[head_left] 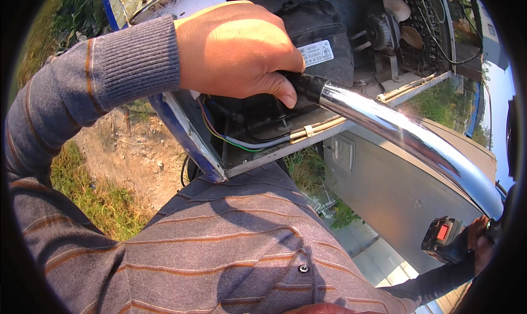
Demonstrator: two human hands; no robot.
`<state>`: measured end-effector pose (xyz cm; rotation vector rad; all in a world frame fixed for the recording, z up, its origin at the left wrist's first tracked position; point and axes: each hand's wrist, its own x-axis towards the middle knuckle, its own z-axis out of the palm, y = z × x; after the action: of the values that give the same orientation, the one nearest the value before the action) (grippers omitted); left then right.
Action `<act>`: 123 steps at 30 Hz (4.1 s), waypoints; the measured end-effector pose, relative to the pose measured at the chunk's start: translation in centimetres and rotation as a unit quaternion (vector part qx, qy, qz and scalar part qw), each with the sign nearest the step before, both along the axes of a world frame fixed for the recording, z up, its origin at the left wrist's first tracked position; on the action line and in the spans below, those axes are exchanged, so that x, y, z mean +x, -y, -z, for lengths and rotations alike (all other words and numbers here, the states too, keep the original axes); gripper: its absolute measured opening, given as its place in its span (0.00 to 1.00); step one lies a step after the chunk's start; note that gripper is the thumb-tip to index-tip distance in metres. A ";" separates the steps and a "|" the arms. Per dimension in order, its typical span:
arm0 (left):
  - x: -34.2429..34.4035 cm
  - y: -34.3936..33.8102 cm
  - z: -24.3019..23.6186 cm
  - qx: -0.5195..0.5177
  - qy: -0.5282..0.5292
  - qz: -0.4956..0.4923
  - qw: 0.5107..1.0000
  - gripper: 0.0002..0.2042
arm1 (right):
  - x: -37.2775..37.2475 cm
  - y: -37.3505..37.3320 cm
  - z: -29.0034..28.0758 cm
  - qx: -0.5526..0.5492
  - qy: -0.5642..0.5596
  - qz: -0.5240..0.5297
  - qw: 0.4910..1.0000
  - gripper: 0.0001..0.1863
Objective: The person uses a cordless impact driver with a long extension to tighten bolts on the internal components of a disassembled appliance. The person holds the tool with both hands to apply torque to the fasteners inside the machine's chassis.
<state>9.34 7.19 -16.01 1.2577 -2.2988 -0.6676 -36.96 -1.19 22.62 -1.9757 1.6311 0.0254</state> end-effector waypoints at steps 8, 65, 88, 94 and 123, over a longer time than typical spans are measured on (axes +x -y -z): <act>0.2 0.1 0.0 -0.011 -0.019 0.018 1.000 0.21 | -0.5 -3.1 0.0 -0.052 -0.004 0.016 0.999 0.18; 2.6 -0.5 -1.3 -0.050 0.201 0.238 0.949 0.15 | 11.0 -34.8 3.3 -0.160 -0.100 0.185 0.964 0.29; 1.6 -0.5 -0.9 -0.040 0.235 0.182 0.954 0.19 | 25.3 -56.1 18.3 -0.170 0.019 0.417 0.893 0.29; 1.6 -1.6 -4.3 -0.174 0.113 0.197 0.958 0.24 | 26.6 -59.8 21.7 -0.175 0.051 0.443 0.878 0.29; 1.9 -13.2 -4.6 0.861 -0.479 -0.019 0.170 0.18 | 49.4 -56.7 22.2 -0.058 0.091 0.504 0.857 0.29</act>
<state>11.19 20.38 -11.41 0.5020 0.5446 -2.9535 12.39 55.51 0.40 -0.9271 2.3529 -0.6457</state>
